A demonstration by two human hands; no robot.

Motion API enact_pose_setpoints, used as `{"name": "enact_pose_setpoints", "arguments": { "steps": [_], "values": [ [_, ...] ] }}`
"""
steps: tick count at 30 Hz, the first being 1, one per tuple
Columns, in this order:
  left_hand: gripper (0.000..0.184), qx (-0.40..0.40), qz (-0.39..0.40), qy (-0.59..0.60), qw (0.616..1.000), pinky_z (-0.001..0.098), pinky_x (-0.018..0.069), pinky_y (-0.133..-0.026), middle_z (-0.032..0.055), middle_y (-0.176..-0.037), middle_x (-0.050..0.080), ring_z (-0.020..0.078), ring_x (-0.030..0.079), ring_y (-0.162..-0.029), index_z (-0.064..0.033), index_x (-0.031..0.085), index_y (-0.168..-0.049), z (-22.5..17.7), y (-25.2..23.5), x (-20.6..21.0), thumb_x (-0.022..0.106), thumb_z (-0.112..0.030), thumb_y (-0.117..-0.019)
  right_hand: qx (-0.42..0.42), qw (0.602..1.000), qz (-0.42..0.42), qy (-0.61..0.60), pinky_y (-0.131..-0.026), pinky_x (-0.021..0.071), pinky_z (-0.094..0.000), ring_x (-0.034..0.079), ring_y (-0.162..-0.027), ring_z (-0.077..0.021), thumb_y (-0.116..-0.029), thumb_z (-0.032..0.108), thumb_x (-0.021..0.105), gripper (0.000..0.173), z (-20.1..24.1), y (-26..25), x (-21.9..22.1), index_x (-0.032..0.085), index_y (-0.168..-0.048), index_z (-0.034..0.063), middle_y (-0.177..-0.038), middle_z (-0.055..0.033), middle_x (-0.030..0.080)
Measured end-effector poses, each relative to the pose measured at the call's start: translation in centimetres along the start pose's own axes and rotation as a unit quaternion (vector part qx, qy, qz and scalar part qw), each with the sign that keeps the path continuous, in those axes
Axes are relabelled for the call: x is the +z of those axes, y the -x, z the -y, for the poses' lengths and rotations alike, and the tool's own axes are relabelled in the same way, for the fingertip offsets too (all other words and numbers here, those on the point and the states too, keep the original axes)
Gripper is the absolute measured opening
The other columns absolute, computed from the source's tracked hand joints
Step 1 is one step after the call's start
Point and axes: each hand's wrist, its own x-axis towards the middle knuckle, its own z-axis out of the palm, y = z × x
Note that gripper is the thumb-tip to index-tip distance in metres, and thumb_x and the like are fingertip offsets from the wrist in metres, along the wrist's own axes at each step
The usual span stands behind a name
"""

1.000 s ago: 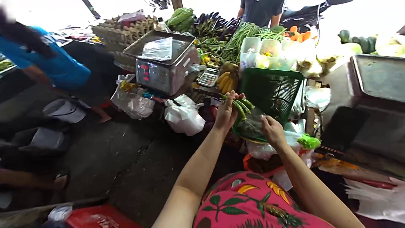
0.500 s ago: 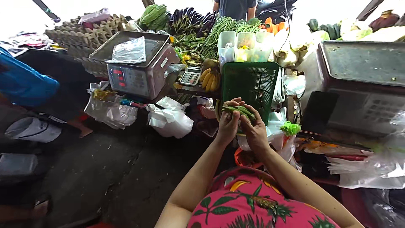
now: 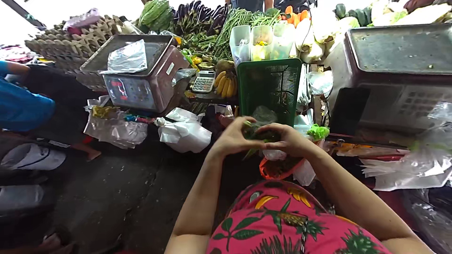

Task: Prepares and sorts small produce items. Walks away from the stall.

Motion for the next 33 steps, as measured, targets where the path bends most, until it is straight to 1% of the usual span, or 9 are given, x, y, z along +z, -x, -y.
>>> {"name": "enact_pose_setpoints", "arguments": {
  "steps": [2, 4, 8, 11, 15, 19, 23, 28, 33],
  "values": [
    [0.087, -0.010, 0.075, -0.114, 0.991, 0.0465, 0.0493, -0.103, 0.0138, -0.123, 0.063, 0.0266, 0.060, -0.117, -0.0059, 0.062, -0.129, 0.1, -0.4, 2.5, 0.100, -0.035, -0.0561, 0.079, 0.996, 0.015, -0.030, -0.091, 0.0579, -0.0336, 0.069, -0.098, -0.0096, -0.0874, 0.030, 0.082, 0.045, -0.1, -0.9, 1.3, 0.068, -0.126, 0.0120, -0.110, -0.0045, 0.073],
    [0.076, -0.054, 0.083, -0.175, 0.979, 0.0558, 0.0420, -0.109, 0.0200, -0.124, 0.064, 0.0366, 0.057, -0.122, -0.0020, 0.059, -0.130, 1.3, -0.5, 4.3, 0.095, -0.028, -0.0677, 0.160, 0.984, 0.020, -0.082, -0.083, 0.0579, -0.0325, 0.069, -0.089, -0.0119, -0.0899, 0.024, 0.079, 0.046, -0.6, -1.4, 2.6, 0.063, -0.128, 0.0056, -0.107, -0.0085, 0.071],
    [0.061, -0.112, 0.092, -0.090, 0.985, 0.0461, 0.0534, -0.099, 0.0154, -0.117, 0.067, 0.0256, 0.066, -0.110, -0.0037, 0.052, -0.133, 5.0, 0.7, 6.2, 0.081, -0.015, -0.0813, 0.242, 0.957, 0.090, -0.133, -0.079, 0.0549, -0.0328, 0.063, -0.085, -0.0131, -0.0950, 0.034, 0.073, 0.059, -2.2, -1.0, 4.1, 0.049, -0.141, 0.0063, -0.109, -0.0095, 0.065],
    [0.062, -0.162, 0.019, 0.042, 0.986, 0.0375, 0.0571, -0.094, 0.0130, -0.122, 0.066, 0.0181, 0.068, -0.106, -0.0043, 0.049, -0.140, 7.4, 1.7, 7.3, 0.077, -0.012, -0.0854, 0.249, 0.958, 0.098, -0.099, -0.072, 0.0511, -0.0312, 0.059, -0.078, -0.0118, -0.1054, 0.047, 0.053, 0.053, -2.5, -1.8, 2.7, 0.052, -0.141, 0.0081, -0.103, -0.0077, 0.065],
    [0.054, -0.179, -0.031, 0.034, 0.983, 0.0351, 0.0564, -0.096, 0.0113, -0.122, 0.068, 0.0161, 0.068, -0.107, -0.0051, 0.052, -0.139, 8.6, 2.1, 6.8, 0.075, -0.017, -0.0912, 0.262, 0.957, 0.034, 0.121, -0.099, 0.0495, -0.0508, 0.068, -0.107, -0.0272, -0.1123, 0.031, 0.036, 0.043, -6.5, -5.4, -0.3, 0.068, -0.128, 0.0071, -0.116, -0.0149, 0.072],
    [0.096, -0.085, 0.093, -0.183, 0.975, 0.0503, 0.0485, -0.108, 0.0143, -0.134, 0.064, 0.0284, 0.061, -0.125, -0.0207, 0.026, -0.164, 7.0, -0.1, 6.9, 0.075, -0.009, -0.0821, 0.272, 0.925, -0.019, 0.265, -0.099, 0.0480, -0.0663, 0.065, -0.118, -0.0400, -0.1033, 0.015, 0.052, 0.035, -8.4, -8.1, -0.4, 0.070, -0.132, 0.0216, -0.124, -0.0171, 0.071],
    [0.114, -0.119, 0.146, -0.324, 0.927, 0.0568, 0.0491, -0.102, 0.0171, -0.134, 0.063, 0.0368, 0.059, -0.126, -0.0250, 0.005, -0.167, 6.2, -5.2, 8.1, 0.074, -0.007, -0.0778, 0.207, 0.928, -0.107, 0.289, -0.091, 0.0523, -0.0648, 0.070, -0.109, -0.0371, -0.1024, 0.017, 0.057, 0.026, -9.3, -9.4, 0.2, 0.077, -0.119, 0.0225, -0.112, -0.0126, 0.075],
    [0.068, -0.217, 0.169, -0.400, 0.874, 0.0602, 0.0535, -0.091, 0.0221, -0.125, 0.065, 0.0408, 0.063, -0.117, -0.0022, 0.050, -0.140, 6.9, -6.8, 8.0, 0.075, -0.014, -0.0782, 0.260, 0.896, -0.105, 0.345, -0.086, 0.0537, -0.0651, 0.070, -0.106, -0.0424, -0.1031, 0.023, 0.058, 0.030, -9.7, -9.2, 0.5, 0.067, -0.132, 0.0184, -0.111, -0.0191, 0.073],
    [0.072, -0.267, 0.223, -0.412, 0.842, 0.0587, 0.0533, -0.092, 0.0219, -0.125, 0.064, 0.0398, 0.064, -0.117, -0.0017, 0.045, -0.144, 5.2, -4.2, 7.1, 0.074, -0.012, -0.0793, 0.302, 0.869, -0.097, 0.379, -0.083, 0.0540, -0.0656, 0.068, -0.104, -0.0459, -0.0799, 0.022, 0.081, 0.096, -10.8, -8.7, -0.3, 0.032, -0.162, 0.0209, -0.118, -0.0234, 0.070]
  ]
}}
